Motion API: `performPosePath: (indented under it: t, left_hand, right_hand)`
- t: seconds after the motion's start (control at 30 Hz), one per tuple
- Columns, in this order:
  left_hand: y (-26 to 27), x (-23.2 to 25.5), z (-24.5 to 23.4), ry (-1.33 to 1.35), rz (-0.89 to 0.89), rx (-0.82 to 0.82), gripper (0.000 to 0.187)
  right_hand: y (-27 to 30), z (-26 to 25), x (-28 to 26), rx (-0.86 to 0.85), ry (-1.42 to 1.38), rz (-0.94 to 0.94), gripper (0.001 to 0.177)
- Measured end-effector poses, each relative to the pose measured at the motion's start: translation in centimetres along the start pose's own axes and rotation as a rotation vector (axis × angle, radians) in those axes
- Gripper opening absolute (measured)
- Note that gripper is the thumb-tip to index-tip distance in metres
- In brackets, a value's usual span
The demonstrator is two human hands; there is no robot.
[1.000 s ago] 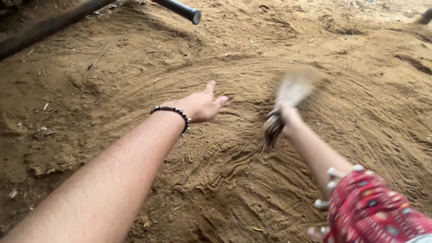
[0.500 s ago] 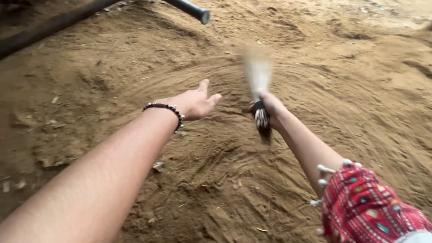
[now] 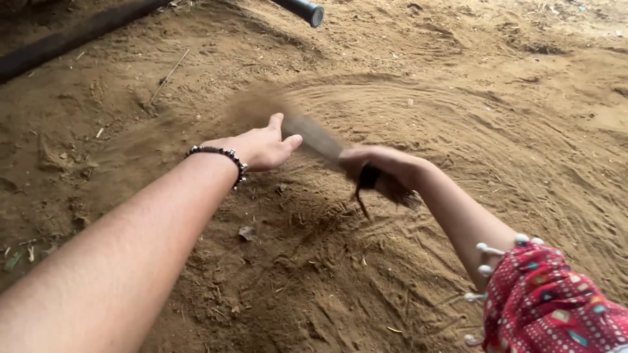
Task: Sweeping a dirt floor with a hand-held broom.
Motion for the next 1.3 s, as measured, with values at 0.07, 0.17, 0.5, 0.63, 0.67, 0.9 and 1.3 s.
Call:
performPosePath:
  t: [0.07,0.17,0.5,0.63,0.67,0.9,1.3]
  left_hand:
    - [-0.1,0.0,0.1,-0.002,0.005,0.005,0.08]
    - [0.7,-0.4,-0.3,-0.045,0.004,0.005,0.081]
    - [3.0,-3.4,-0.3,-0.087,-0.052,-0.045,0.08]
    - [5.2,-5.1,-1.3,-0.091,-0.092,-0.031,0.074]
    - [5.7,-5.4,-1.4,-0.1,-0.11,-0.046,0.072]
    - [4.7,-8.8,1.4,-0.119,-0.118,-0.106,0.075]
    - [7.0,-10.9,2.0,0.926,-0.121,0.066,0.089]
  right_hand:
    - [-1.8,-3.4,1.2,0.315,-0.188,-0.056,0.032]
    - [-5.8,-8.8,4.1,0.631,-0.637,-0.201,0.03]
    - [-1.6,6.0,-1.4,0.064,0.15,0.249,0.046]
    - [-2.1,6.7,-2.9,-0.096,0.027,-0.047,0.032]
    - [-2.2,6.6,-3.2,0.183,-0.056,-0.016,0.037]
    - [-13.1,3.5,6.2,0.134,-0.434,-0.109,0.02]
    - [-7.7,20.8,-7.4,-0.024,-0.196,-0.231,0.063]
Point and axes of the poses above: each hand's wrist, its own y-axis away from the middle knuckle, its own z-axis out of the palm, x = y × z, the point moved 3 cm from there along -y, towards the middle knuckle, and after that the axes turned 6 degrees about -y, right-handed, at the moved point
